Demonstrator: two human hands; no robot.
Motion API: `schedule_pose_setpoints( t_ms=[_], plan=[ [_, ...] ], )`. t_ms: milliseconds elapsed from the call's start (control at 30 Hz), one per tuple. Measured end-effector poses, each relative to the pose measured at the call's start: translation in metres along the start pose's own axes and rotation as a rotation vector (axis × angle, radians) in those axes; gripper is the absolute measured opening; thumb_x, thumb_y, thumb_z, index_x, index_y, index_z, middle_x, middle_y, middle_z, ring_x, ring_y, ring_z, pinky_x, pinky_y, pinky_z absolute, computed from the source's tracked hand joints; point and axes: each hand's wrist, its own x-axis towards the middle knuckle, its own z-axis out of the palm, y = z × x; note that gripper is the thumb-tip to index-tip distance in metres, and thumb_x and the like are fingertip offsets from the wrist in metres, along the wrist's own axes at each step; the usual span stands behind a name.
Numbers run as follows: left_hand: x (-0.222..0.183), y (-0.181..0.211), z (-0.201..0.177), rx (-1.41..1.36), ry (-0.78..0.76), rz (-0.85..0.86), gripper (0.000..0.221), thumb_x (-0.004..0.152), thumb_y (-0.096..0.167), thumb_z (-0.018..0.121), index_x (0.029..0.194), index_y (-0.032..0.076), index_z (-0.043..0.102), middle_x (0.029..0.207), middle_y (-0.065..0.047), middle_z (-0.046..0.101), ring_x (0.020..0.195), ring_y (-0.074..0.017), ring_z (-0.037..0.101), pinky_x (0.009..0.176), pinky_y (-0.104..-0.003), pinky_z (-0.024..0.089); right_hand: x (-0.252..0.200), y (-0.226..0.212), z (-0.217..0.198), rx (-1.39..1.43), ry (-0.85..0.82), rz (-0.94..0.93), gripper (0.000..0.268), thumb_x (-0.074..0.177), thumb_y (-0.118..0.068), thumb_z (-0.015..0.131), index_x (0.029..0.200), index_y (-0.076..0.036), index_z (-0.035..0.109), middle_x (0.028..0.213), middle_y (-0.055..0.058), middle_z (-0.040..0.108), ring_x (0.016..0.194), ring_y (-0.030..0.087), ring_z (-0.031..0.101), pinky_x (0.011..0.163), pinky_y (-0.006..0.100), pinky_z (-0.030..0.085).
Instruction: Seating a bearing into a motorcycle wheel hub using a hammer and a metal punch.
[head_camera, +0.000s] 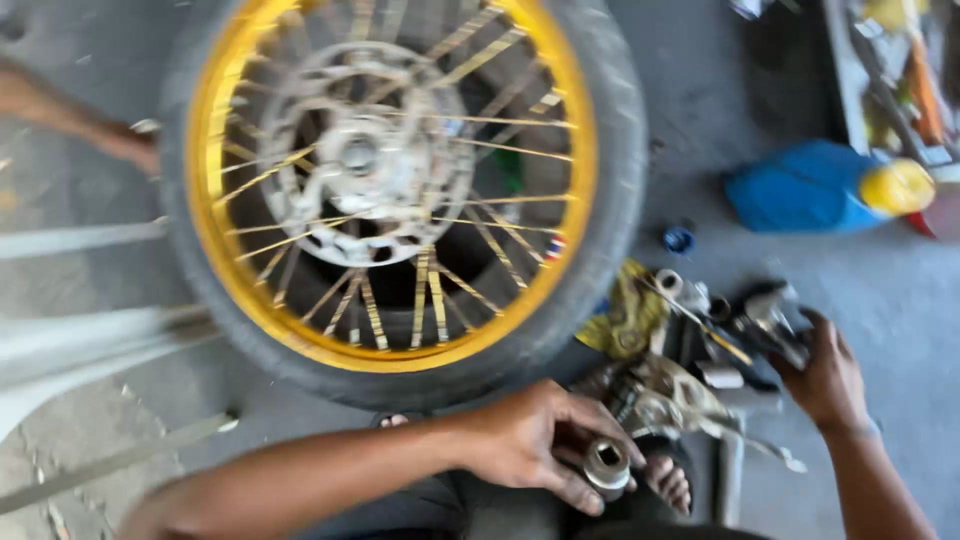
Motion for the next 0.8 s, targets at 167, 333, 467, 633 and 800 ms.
schedule_pose_setpoints(
  t_ms=[167, 333, 467, 633, 800],
  plan=[
    [-0.087, 0.150, -0.047, 1.188, 0.639, 0.430, 0.050, 0.084, 0.021, 0.093, 0.128, 0.007, 0.075, 0.124, -0.010, 0.082, 0.113, -0.0258, 0.080, 0.105, -0.041, 0.062, -0.003, 0.038, 0.023, -0.057, 0.046, -0.060, 0.084, 0.088, -0.002, 0.086, 0.166, 0.001, 0.056, 0.115, 0.026, 0.077, 0.103, 0.045, 0.075, 0.089, 0.053, 0.060],
    [-0.125, 0.175, -0.155, 1.387, 0.954, 0.607, 0.062, 0.076, 0.000, 0.099, 0.133, -0.002, 0.077, 0.128, -0.022, 0.080, 0.109, -0.0305, 0.078, 0.102, -0.038, 0.065, -0.021, 0.033, 0.006, -0.214, 0.106, -0.045, 0.078, 0.100, -0.017, 0.082, 0.172, -0.001, 0.055, 0.107, 0.018, 0.078, 0.097, 0.040, 0.077, 0.084, 0.050, 0.063],
    [-0.113, 0.160, -0.197, 1.291, 0.966, 0.655, 0.063, 0.072, 0.003, 0.101, 0.130, -0.002, 0.078, 0.125, -0.017, 0.081, 0.111, -0.0297, 0.078, 0.105, -0.040, 0.061, -0.052, 0.032, -0.026, -0.274, 0.064, 0.195, 0.085, 0.108, -0.019, 0.075, 0.185, -0.001, 0.044, 0.098, 0.017, 0.082, 0.076, 0.039, 0.083, 0.072, 0.046, 0.066],
    [-0.107, 0.153, -0.209, 1.304, 0.931, 0.704, 0.064, 0.071, 0.002, 0.103, 0.129, -0.002, 0.078, 0.125, -0.015, 0.080, 0.111, -0.0297, 0.075, 0.105, -0.041, 0.058, -0.091, -0.042, -0.069, 0.003, 0.286, 0.184, 0.077, 0.114, 0.010, 0.070, 0.186, 0.013, 0.043, 0.097, 0.030, 0.069, 0.063, 0.038, 0.063, 0.055, 0.045, 0.051],
    [-0.106, 0.151, -0.214, 1.348, 0.949, 0.716, 0.067, 0.071, 0.003, 0.104, 0.132, -0.004, 0.077, 0.125, -0.020, 0.081, 0.109, -0.0310, 0.076, 0.105, -0.042, 0.061, -0.084, -0.181, -0.119, 0.372, 0.260, 0.310, 0.062, 0.124, 0.017, 0.054, 0.178, 0.026, 0.027, 0.104, 0.056, 0.060, 0.070, 0.057, 0.059, 0.053, 0.058, 0.047]
  ],
)
